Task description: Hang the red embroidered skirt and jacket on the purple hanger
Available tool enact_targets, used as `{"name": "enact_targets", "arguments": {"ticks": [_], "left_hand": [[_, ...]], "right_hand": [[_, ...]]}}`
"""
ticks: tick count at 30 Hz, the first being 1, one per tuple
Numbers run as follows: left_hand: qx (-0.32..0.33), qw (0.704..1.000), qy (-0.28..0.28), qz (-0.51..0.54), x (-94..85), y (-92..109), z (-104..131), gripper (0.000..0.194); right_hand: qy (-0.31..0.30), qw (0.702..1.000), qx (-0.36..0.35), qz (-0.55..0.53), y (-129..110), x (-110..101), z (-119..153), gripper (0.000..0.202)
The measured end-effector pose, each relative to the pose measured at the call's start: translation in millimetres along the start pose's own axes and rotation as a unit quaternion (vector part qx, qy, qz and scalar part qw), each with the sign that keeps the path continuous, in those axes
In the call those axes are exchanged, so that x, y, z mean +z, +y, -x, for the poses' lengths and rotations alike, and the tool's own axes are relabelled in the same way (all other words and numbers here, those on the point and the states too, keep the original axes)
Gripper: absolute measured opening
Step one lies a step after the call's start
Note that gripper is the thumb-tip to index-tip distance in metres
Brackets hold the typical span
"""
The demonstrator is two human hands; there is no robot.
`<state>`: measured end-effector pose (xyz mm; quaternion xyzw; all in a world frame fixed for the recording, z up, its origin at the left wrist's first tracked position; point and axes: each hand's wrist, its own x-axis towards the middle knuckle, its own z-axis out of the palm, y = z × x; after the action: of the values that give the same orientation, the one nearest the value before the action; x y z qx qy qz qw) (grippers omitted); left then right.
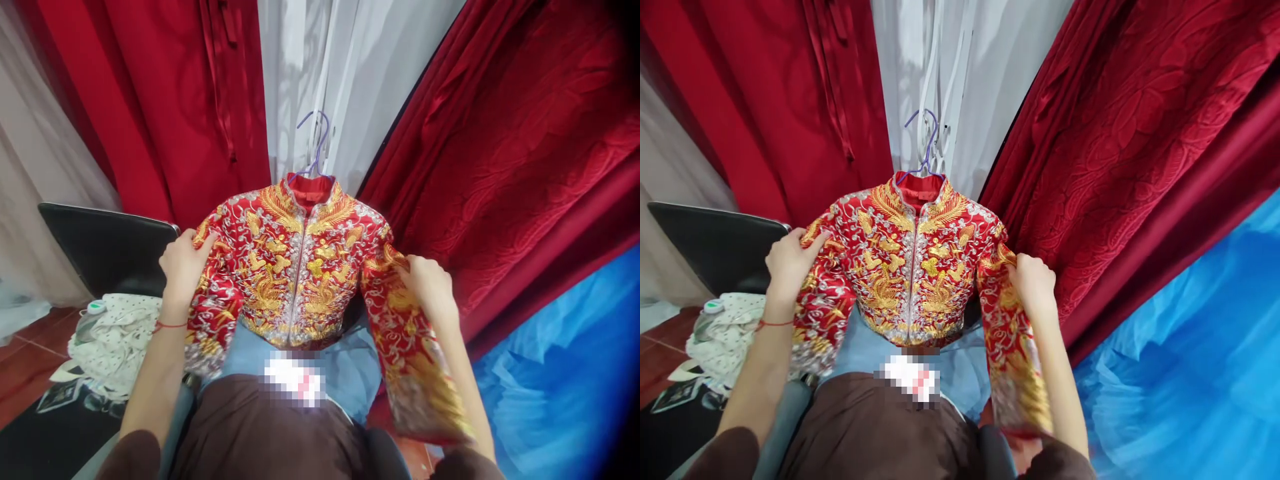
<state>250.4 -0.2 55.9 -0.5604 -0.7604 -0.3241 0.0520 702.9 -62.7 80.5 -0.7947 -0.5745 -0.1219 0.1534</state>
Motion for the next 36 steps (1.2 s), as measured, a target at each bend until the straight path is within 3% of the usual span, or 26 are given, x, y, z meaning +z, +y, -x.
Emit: {"name": "enact_targets", "arguments": {"ticks": [3,6,8,11,13,16,20,29,36], "left_hand": [[0.010,1.000,0.011,-0.002,21.7,1.5,-13.6,0.053],[0.148,0.980,0.097,0.086,32.7,28.9,-39.9,0.060],[0.244,0.953,0.111,0.143,32.4,60.2,-61.4,0.067],[0.365,0.913,0.014,0.180,28.4,108.0,-89.7,0.063],[0.409,0.895,-0.044,0.175,25.7,130.4,-101.4,0.051],[0.401,0.904,-0.011,0.150,21.9,146.8,-106.4,0.041],[0.335,0.927,0.077,0.152,26.2,153.0,-101.7,0.041],[0.241,0.952,0.082,0.171,72.7,156.5,-99.7,0.049],[0.224,0.952,0.095,0.183,75.0,158.2,-93.3,0.048]], "right_hand": [[0.052,0.998,-0.001,0.042,-11.9,3.6,-14.0,0.039],[0.124,0.983,-0.127,-0.038,-34.0,4.0,-44.4,0.049],[0.150,0.962,-0.210,-0.093,-53.6,1.3,-69.4,0.061],[0.120,0.936,-0.281,-0.174,-84.6,-1.5,-102.3,0.070],[0.102,0.933,-0.285,-0.195,-101.3,-2.1,-116.8,0.062],[0.134,0.945,-0.248,-0.167,-114.2,-3.6,-128.0,0.045],[0.188,0.949,-0.213,-0.139,-115.0,-2.9,-133.4,0.045],[0.211,0.961,-0.122,-0.130,-131.7,39.1,-133.7,0.052],[0.243,0.953,-0.110,-0.142,-135.2,49.8,-133.2,0.054]]}}
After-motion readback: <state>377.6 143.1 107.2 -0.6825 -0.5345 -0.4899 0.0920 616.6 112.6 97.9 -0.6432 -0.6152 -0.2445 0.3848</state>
